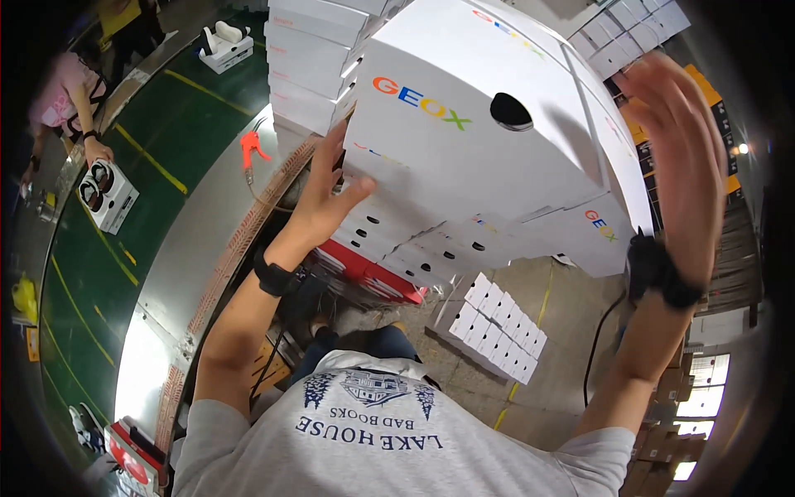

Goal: The worker is sorting shoe boxes by scanning labels and placing them onto a conveyor belt in a shoe manufacturing facility.

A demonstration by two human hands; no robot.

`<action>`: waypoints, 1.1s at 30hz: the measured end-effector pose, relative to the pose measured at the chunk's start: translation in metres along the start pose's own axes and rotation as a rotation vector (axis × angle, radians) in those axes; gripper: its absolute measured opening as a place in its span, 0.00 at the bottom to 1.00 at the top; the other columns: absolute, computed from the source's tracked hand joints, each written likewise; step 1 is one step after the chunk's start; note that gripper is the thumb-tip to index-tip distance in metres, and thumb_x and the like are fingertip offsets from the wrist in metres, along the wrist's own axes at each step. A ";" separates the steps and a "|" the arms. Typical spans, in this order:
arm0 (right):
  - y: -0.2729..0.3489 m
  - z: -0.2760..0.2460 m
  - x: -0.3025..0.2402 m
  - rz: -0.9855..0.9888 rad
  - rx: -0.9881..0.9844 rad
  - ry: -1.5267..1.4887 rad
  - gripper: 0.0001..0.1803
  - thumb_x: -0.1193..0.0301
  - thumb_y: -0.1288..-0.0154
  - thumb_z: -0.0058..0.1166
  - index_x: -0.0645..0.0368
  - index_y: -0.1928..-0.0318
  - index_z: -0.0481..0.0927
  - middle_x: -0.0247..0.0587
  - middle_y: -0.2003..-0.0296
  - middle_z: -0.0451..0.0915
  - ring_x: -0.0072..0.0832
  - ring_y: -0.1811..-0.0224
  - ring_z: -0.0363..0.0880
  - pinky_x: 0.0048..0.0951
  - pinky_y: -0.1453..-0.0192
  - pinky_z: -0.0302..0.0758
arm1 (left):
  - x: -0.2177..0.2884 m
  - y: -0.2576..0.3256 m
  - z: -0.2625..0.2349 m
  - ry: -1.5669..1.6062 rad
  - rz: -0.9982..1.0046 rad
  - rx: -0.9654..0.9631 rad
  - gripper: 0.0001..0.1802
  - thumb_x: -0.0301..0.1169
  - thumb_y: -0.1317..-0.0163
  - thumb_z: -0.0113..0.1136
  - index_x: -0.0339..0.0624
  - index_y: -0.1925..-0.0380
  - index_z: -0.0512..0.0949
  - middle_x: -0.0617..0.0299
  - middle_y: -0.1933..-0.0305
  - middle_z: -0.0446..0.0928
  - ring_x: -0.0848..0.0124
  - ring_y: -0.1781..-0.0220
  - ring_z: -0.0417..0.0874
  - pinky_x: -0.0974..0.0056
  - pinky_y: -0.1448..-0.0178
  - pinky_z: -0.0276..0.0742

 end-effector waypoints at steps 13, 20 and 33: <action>0.171 0.098 0.151 0.410 0.051 -0.009 0.28 0.72 0.34 0.59 0.72 0.38 0.67 0.58 0.42 0.74 0.42 0.43 0.77 0.37 0.40 0.76 | 0.064 -0.012 0.022 0.015 -0.170 0.061 0.52 0.60 0.38 0.60 0.27 0.30 0.56 0.45 0.38 0.71 0.59 0.36 0.72 0.57 0.35 0.69; 0.177 0.125 0.113 0.263 -0.072 0.065 0.32 0.74 0.38 0.61 0.73 0.36 0.66 0.60 0.43 0.74 0.45 0.45 0.79 0.38 0.42 0.77 | 0.081 -0.011 0.000 0.257 -0.033 0.283 0.33 0.42 0.36 0.60 0.33 0.38 0.63 0.56 0.47 0.75 0.71 0.48 0.74 0.66 0.49 0.73; 0.046 0.114 -0.050 -0.452 -0.143 1.140 0.32 0.68 0.43 0.66 0.49 0.36 0.74 0.41 0.50 0.82 0.39 0.53 0.83 0.40 0.46 0.75 | 0.091 0.034 -0.048 0.332 -0.133 0.271 0.28 0.35 0.36 0.59 0.38 0.38 0.66 0.59 0.45 0.74 0.69 0.44 0.75 0.64 0.44 0.74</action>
Point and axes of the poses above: each hand's wrist, its own y-axis away from the middle knuckle, its own z-axis out of the palm, x = y × z, the point moved 10 cm from there along -y, towards the middle knuckle
